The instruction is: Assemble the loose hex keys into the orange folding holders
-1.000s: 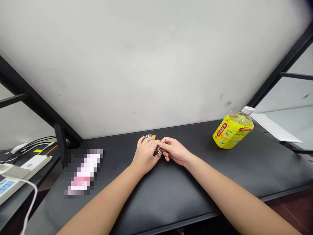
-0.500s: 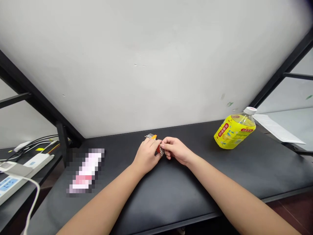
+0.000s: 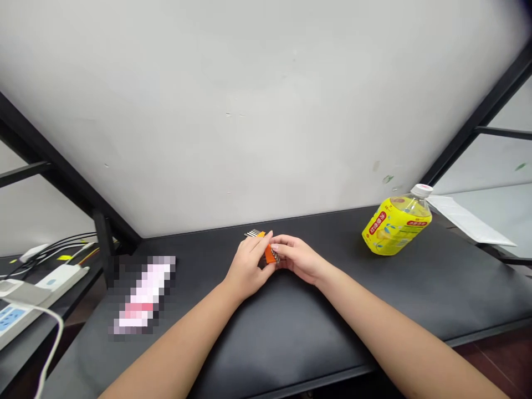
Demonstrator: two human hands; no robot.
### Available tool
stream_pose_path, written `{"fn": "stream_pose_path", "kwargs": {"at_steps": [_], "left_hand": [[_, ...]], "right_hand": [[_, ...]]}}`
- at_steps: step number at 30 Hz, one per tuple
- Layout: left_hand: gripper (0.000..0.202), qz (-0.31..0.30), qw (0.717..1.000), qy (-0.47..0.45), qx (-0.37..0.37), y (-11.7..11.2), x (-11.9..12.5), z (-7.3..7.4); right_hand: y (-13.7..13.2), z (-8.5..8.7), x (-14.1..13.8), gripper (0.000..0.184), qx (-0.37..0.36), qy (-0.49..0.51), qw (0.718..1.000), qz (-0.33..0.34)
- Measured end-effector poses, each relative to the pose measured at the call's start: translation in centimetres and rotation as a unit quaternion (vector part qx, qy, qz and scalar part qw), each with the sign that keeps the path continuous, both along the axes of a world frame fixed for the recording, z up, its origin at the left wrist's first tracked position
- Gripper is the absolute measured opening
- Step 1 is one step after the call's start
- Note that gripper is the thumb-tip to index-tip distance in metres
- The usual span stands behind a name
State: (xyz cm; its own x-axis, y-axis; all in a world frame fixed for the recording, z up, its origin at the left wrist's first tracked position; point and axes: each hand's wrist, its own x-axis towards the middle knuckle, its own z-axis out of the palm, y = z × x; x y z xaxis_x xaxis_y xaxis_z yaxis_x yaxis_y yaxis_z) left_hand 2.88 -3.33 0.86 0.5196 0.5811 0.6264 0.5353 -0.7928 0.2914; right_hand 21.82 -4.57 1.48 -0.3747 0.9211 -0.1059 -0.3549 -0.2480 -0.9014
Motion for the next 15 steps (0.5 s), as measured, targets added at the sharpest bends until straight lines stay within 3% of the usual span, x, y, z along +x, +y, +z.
{"fn": "stream_pose_path", "kwargs": {"at_steps": [5, 8, 9, 11, 13, 15], "left_hand": [[0.060, 0.041, 0.999, 0.023, -0.007, 0.5, 0.0, -0.7], [0.050, 0.050, 0.998, 0.030, -0.020, 0.7, -0.1, -1.0], [0.049, 0.053, 0.998, 0.030, -0.024, 0.7, -0.2, -0.9], [0.049, 0.059, 0.998, 0.028, -0.023, 0.7, -0.3, -0.8], [0.050, 0.068, 0.997, 0.022, -0.009, 0.6, -0.3, -0.5], [0.049, 0.073, 0.997, 0.013, 0.013, 0.5, -0.3, -0.3]], "right_hand": [[0.4, -0.3, 0.0, 0.036, 0.004, -0.068, 0.996, -0.051], [1.0, -0.4, 0.8, 0.026, 0.080, -0.185, 0.977, -0.073], [1.3, -0.4, 1.3, 0.020, 0.125, -0.258, 0.954, -0.089], [1.7, -0.3, 2.5, 0.011, 0.217, -0.428, 0.870, -0.118], [2.1, -0.3, 3.4, 0.011, 0.256, -0.546, 0.791, -0.102], [2.1, -0.2, 4.0, 0.015, 0.258, -0.597, 0.758, -0.058]]}}
